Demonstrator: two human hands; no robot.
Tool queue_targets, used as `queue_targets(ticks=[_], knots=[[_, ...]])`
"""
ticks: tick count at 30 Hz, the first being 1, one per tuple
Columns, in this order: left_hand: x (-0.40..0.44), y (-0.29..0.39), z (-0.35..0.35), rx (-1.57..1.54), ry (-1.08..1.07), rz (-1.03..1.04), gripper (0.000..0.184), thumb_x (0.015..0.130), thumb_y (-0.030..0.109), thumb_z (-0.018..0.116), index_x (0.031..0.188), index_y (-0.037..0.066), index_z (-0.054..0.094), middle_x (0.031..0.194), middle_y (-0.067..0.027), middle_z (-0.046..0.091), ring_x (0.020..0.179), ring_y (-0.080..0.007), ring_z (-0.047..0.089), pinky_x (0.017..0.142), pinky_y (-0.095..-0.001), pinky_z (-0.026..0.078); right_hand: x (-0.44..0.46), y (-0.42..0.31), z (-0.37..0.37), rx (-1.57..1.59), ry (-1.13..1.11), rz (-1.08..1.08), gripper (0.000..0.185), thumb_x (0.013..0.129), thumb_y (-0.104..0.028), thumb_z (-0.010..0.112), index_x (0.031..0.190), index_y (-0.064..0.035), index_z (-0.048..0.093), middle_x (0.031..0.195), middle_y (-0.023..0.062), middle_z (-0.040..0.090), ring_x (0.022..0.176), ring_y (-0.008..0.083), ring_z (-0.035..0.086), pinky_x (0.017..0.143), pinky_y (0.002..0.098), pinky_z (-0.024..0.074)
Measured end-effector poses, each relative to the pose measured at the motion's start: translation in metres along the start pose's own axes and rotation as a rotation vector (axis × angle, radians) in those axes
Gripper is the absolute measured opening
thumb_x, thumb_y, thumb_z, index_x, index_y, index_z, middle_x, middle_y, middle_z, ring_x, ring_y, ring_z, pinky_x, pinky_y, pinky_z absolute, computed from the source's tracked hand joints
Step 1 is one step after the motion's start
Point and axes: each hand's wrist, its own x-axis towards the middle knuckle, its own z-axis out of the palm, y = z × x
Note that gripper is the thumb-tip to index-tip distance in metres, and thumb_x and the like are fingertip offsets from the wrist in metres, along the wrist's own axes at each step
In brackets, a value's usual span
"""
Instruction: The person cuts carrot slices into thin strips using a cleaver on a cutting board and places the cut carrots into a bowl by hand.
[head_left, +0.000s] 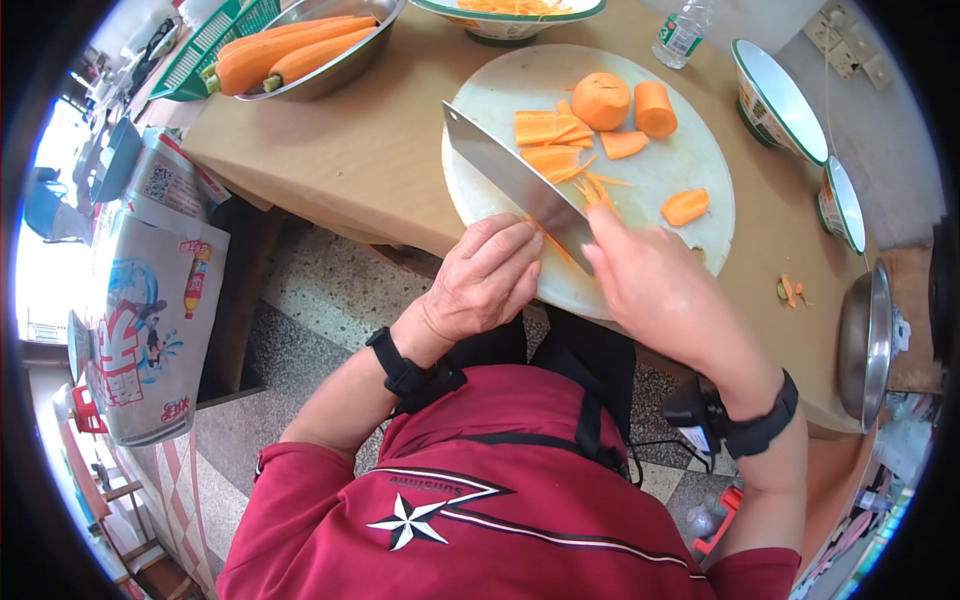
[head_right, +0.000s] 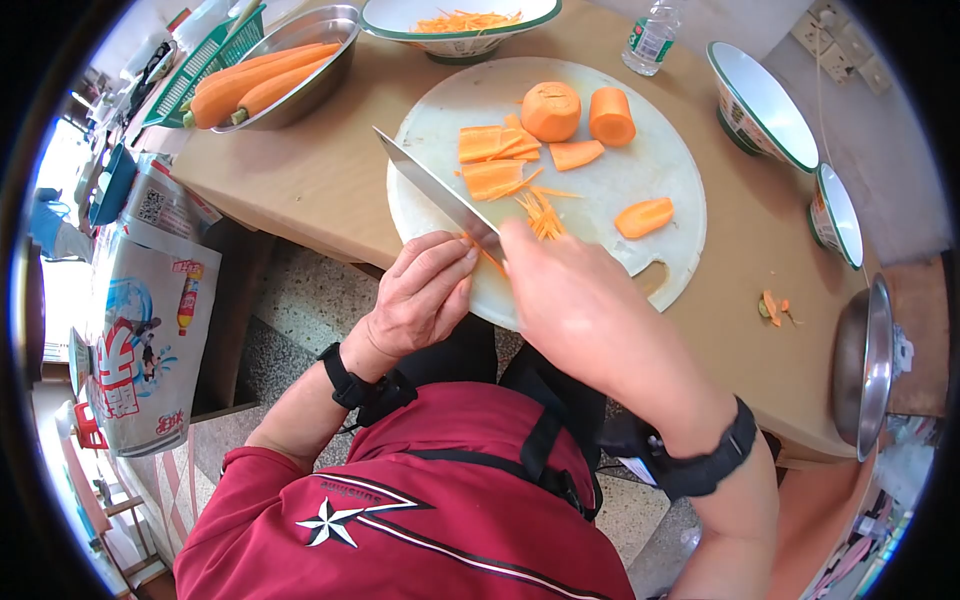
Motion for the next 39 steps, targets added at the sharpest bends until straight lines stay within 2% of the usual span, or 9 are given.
queue_targets(ticks=[4,11,13,14,16,17,19,30,39], knots=[[0.001,0.001,-0.001,0.001,-0.008,-0.008,0.030,0.076,-0.002,0.068,0.105,-0.010,0.066,0.107,-0.0176,0.063,0.098,-0.0334,0.063,0.086,-0.0396,0.054,0.032,-0.007,0.001,0.008,0.034,-0.062,0.017,0.096,-0.012,0.051,0.102,0.0036,0.050,0.085,0.0282,0.065,0.084,0.0459,0.064,0.073,0.0524,0.0498],[0.004,0.003,-0.003,-0.011,-0.008,-0.051,0.030,0.077,-0.003,0.068,0.106,-0.008,0.067,0.106,-0.0160,0.063,0.097,-0.0328,0.064,0.085,-0.0390,0.054,0.017,0.017,-0.005,0.115,0.090,-0.020,0.018,0.097,-0.014,0.051,0.100,0.0032,0.053,0.088,0.0295,0.065,0.086,0.0481,0.062,0.076,0.0538,0.0479],[0.006,0.006,-0.003,-0.022,-0.018,-0.055,0.030,0.077,-0.003,0.069,0.106,-0.007,0.067,0.106,-0.0156,0.063,0.097,-0.0327,0.064,0.084,-0.0389,0.054,0.003,0.030,-0.005,0.170,0.149,0.009,0.018,0.097,-0.015,0.052,0.099,0.0029,0.053,0.076,0.0228,0.064,0.068,0.0388,0.065,0.065,0.0475,0.0493],[0.006,0.008,-0.004,-0.021,-0.032,-0.079,0.029,0.077,-0.003,0.069,0.106,-0.007,0.067,0.107,-0.0152,0.063,0.098,-0.0324,0.063,0.084,-0.0390,0.054,-0.003,0.035,-0.007,0.171,0.155,0.013,0.018,0.097,-0.015,0.052,0.099,0.0029,0.053,0.076,0.0228,0.064,0.068,0.0388,0.065,0.065,0.0475,0.0493],[0.011,0.009,-0.005,-0.017,-0.040,-0.095,0.029,0.077,-0.003,0.068,0.106,-0.006,0.067,0.107,-0.0148,0.063,0.098,-0.0322,0.063,0.084,-0.0392,0.054,-0.011,0.044,-0.015,0.562,0.067,0.179,0.018,0.099,-0.016,0.052,0.104,0.0014,0.055,0.065,0.0092,0.058,0.049,0.0190,0.056,0.050,0.0340,0.0460],[0.015,0.009,-0.006,-0.025,-0.060,-0.112,0.028,0.078,-0.004,0.068,0.106,-0.005,0.067,0.107,-0.0148,0.063,0.097,-0.0323,0.063,0.084,-0.0392,0.054,-0.015,0.050,-0.014,0.563,0.075,0.176,0.018,0.099,-0.016,0.052,0.104,0.0014,0.055,0.065,0.0092,0.058,0.049,0.0190,0.056,0.050,0.0340,0.0460],[0.021,0.008,-0.008,-0.027,-0.083,-0.123,0.028,0.078,-0.004,0.068,0.106,-0.005,0.067,0.107,-0.0147,0.063,0.097,-0.0325,0.063,0.084,-0.0392,0.053,-0.020,0.061,-0.006,0.930,0.182,0.158,0.019,0.101,-0.018,0.052,0.108,-0.0007,0.056,0.064,-0.0001,0.050,0.046,0.0048,0.045,0.044,0.0219,0.0391],[0.057,-0.011,-0.011,0.016,-0.453,-0.168,0.024,0.077,-0.005,0.066,0.100,0.003,0.067,0.096,-0.0102,0.062,0.092,-0.0291,0.060,0.081,-0.0370,0.053,-0.023,0.106,0.031,1.400,0.287,0.111,0.027,0.100,-0.020,0.058,0.122,-0.0034,0.056,0.067,0.0031,0.055,0.042,0.0074,0.048,0.040,0.0218,0.0421],[0.071,-0.008,0.002,-0.024,-0.351,-0.265,0.017,0.082,0.003,0.068,0.099,0.004,0.069,0.094,-0.0114,0.063,0.088,-0.0298,0.062,0.077,-0.0381,0.052,-0.028,0.108,0.030,1.571,0.347,0.082,0.029,0.099,-0.020,0.060,0.123,-0.0046,0.055,0.067,0.0042,0.056,0.041,0.0086,0.048,0.039,0.0222,0.0430]])
